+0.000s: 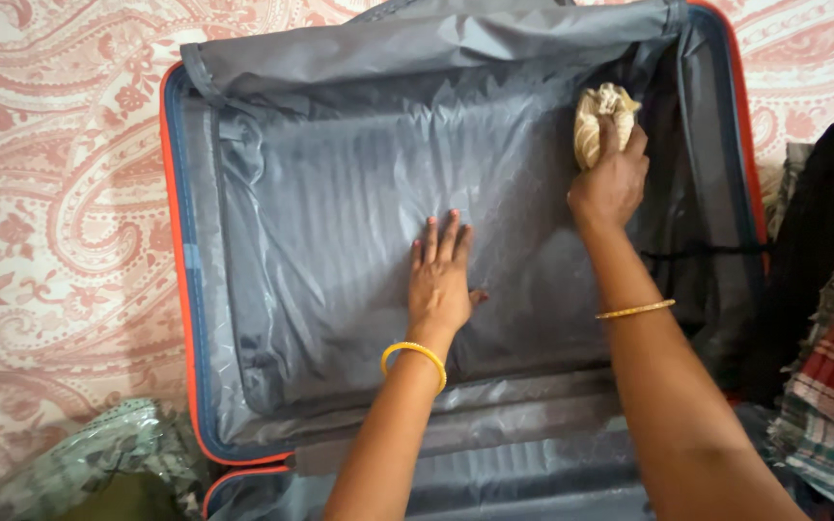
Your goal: The person cleans the interior of an open suitcase by wiping down its inner lining with a cloth.
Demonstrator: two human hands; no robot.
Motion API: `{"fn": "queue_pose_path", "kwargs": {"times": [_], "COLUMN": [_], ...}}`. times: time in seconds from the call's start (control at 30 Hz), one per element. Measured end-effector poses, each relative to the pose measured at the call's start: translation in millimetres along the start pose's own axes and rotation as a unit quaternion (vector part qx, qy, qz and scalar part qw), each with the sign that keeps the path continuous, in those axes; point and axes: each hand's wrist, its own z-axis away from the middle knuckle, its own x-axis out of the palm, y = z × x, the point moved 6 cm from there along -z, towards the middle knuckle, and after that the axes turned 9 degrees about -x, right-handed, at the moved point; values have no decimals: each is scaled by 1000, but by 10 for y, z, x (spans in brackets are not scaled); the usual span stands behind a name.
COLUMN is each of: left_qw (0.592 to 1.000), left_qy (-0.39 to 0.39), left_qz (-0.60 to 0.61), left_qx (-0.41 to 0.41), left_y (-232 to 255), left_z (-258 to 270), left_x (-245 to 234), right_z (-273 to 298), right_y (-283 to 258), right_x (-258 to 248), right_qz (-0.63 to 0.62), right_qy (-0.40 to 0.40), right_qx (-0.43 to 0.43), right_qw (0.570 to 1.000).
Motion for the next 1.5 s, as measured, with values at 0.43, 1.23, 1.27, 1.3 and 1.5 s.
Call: {"fn": "queue_pose_path", "kwargs": {"times": [0.43,1.23,1.27,1.3,1.5], "left_qw": [969,990,989,990,989], "left_qy": [-81,-27,-27,-19,-10], "left_qz": [-10,-15,-15,-18,-13], "left_qx": [-233,-141,-142,-137,-147], "left_y": [-590,-937,-971,-998,-1297], "left_z": [322,-316,-311,-310,-249], "left_x": [-336,-513,-523,-536,-546], "right_z": [79,853,862,869,1062], "right_y": [-966,-1847,-1883,-1906,-2201], "right_x": [863,360,385,440,612], "right_qz": [18,-65,-80,-81,-61], "right_qy": [-124,-123,-105,-106,-99], "right_qx": [-160,-165,-177,-177,-249], "right_qw": [979,976,975,975,961]}}
